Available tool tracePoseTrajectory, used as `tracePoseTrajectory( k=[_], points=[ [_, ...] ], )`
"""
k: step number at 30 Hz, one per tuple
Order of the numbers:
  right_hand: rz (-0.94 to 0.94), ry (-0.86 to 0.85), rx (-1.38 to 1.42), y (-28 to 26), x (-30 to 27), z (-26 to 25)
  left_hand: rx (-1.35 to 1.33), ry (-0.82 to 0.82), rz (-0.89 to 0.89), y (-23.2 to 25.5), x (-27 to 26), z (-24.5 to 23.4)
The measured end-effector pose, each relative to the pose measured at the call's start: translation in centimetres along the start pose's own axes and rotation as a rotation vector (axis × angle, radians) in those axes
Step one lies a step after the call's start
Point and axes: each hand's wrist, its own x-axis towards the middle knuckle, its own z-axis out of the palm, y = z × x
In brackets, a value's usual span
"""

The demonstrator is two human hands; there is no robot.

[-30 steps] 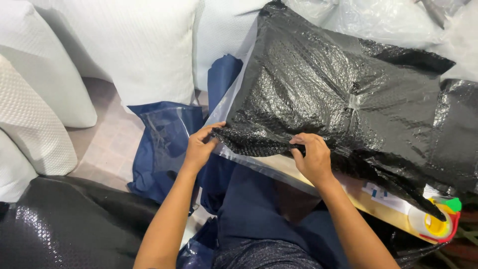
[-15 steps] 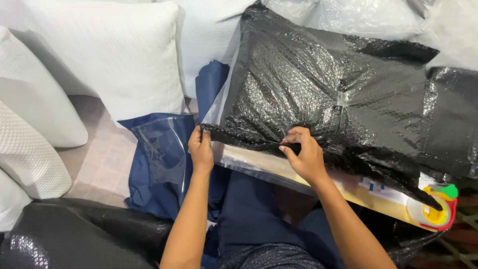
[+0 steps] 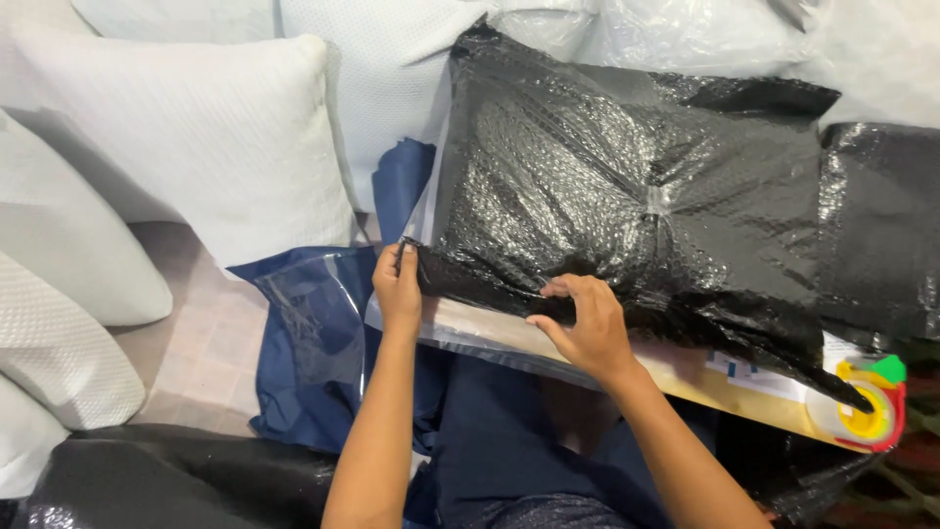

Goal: Wrapping a pillow bag in black bubble wrap and securing it with adhesive tape.

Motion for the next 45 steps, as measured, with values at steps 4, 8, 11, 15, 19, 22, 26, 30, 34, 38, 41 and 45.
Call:
tracePoseTrajectory(
  k=[4,8,11,15,19,22,26,30,34,38,41,45],
  points=[
    [0.013,0.064,-0.064,1.9,-0.5,2.1,-0.010,0.017,0.010,-0.8,0.1,-0.1],
    [-0.173,0.185,-0.162,1.7,-0.2,2.1,-0.025,0.027,-0.028,-0.6,-0.4,-0.3],
    [-0.309,0.208,-0.184,2.0,0.5,2.1,-0.043,0.011,-0.044,-1.8,-0.1,-0.4],
    [-0.243,0.217,-0.057,3.2,0.5,2.3,-0.092,0.001,-0.046,-0.2,-0.6,0.0],
    [-0.080,0.151,-0.061,3.0,-0.7,0.8,-0.113,-0.051,-0.049,0.7,-1.5,0.0],
    [-0.005,0.106,-0.041,3.1,-1.5,0.4,-0.071,-0.060,-0.050,1.0,-2.0,-0.1],
    [-0.002,0.057,-0.095,2.4,-1.3,0.4,-0.175,-0.036,-0.079,-0.5,-1.7,0.2],
    [-0.071,0.035,-0.163,1.3,-0.6,0.1,-0.209,-0.073,-0.110,0.3,-1.2,0.9],
    [-0.297,0.047,-0.268,-2.6,2.6,0.3,-0.151,-0.134,-0.073,-1.3,0.0,1.0],
    [-0.379,0.005,-0.129,-4.2,6.3,3.1,-0.145,-0.231,-0.053,-2.2,0.8,1.4],
    [-0.307,-0.071,-0.143,-3.1,7.1,5.0,-0.141,-0.285,-0.075,-3.1,1.7,1.3],
    [-0.084,-0.128,-0.163,-3.2,7.2,5.6,-0.147,-0.295,-0.132,-3.9,1.2,-0.1]
  ],
)
